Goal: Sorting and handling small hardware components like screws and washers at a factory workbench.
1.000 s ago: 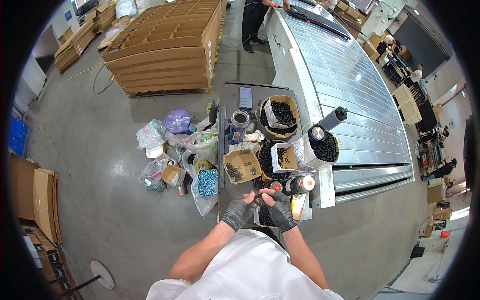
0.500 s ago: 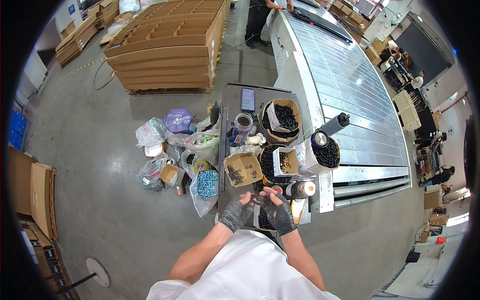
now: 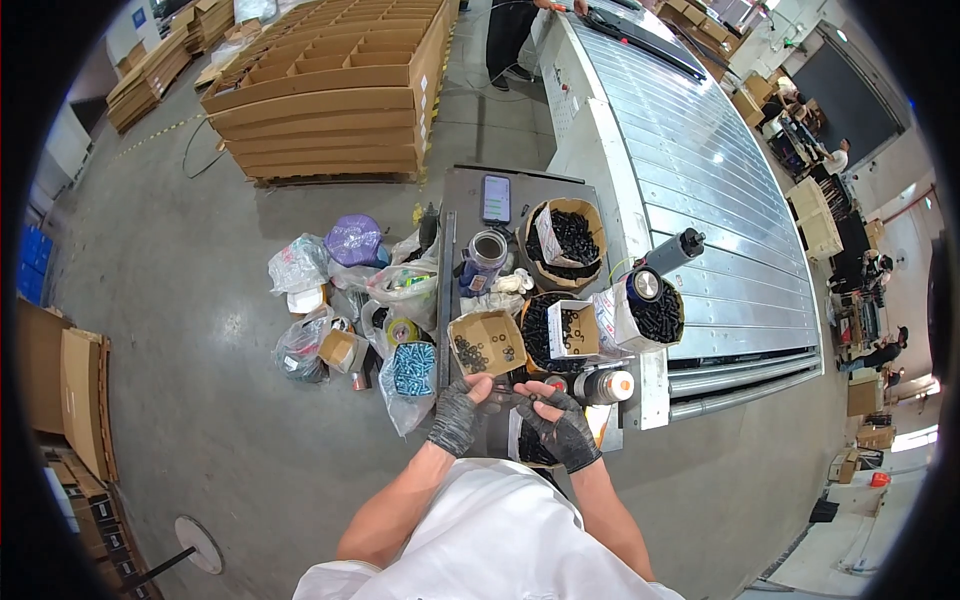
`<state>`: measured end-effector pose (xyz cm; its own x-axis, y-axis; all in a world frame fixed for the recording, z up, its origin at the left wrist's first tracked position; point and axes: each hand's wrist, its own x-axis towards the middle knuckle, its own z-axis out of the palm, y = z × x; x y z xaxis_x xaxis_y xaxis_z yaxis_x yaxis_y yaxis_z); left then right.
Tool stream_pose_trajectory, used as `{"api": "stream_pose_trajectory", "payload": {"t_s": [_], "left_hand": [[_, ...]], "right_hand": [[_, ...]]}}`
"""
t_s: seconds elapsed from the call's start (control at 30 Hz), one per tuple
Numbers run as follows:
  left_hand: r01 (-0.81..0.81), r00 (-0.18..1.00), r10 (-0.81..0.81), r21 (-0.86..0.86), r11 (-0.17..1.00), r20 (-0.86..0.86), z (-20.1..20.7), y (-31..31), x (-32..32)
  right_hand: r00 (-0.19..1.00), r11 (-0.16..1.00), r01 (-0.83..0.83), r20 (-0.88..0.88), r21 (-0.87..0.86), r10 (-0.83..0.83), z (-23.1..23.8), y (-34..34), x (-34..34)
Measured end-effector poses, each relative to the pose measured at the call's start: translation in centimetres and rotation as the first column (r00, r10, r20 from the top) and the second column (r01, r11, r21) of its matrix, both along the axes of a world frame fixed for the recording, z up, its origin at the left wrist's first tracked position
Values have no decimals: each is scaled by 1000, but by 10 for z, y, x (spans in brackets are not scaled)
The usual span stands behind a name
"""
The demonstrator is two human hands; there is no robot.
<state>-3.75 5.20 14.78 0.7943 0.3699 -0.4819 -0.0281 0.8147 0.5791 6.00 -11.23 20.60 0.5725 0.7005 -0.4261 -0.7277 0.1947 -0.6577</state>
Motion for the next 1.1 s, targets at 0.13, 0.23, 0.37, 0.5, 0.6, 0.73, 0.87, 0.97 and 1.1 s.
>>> {"api": "stream_pose_trajectory", "payload": {"t_s": [0.13, 0.23, 0.37, 0.5, 0.6, 0.73, 0.87, 0.97, 1.1], "left_hand": [[-11, 1000, 13, -47, 999, 24, -6, 2, 2], [-27, 1000, 26, -84, 996, -16, -8, 2, 5], [-23, 999, 21, -79, 997, -30, -12, 2, 6], [8, 1000, -9, -56, 998, -23, -13, 0, 9], [4, 999, -3, 20, 1000, -46, -11, -4, 12], [-54, 996, 69, 238, 970, -56, -4, -12, 15], [-65, 989, 108, 368, 927, -97, -2, -17, 16], [-89, 989, 120, 294, 952, -91, 4, -18, 17], [-111, 987, 139, 282, 953, -81, -1, -21, 22]], "right_hand": [[999, 988, 19, 44, -151, -13, -14, -1, 4], [993, 961, -11, 107, -277, 42, -13, 1, 9], [991, 964, -2, 127, -265, 37, -14, 6, 10], [991, 981, 65, 129, -181, -42, -18, 12, 9], [994, 989, 91, -50, -113, -97, -9, 21, 7], [969, 984, 162, -176, -70, -172, -14, 29, 0], [956, 985, 158, -237, -73, -171, -12, 36, -4], [963, 980, 187, -184, -60, -196, -9, 42, -11], [977, 973, 213, 45, -89, -210, 0, 51, -20]]}}
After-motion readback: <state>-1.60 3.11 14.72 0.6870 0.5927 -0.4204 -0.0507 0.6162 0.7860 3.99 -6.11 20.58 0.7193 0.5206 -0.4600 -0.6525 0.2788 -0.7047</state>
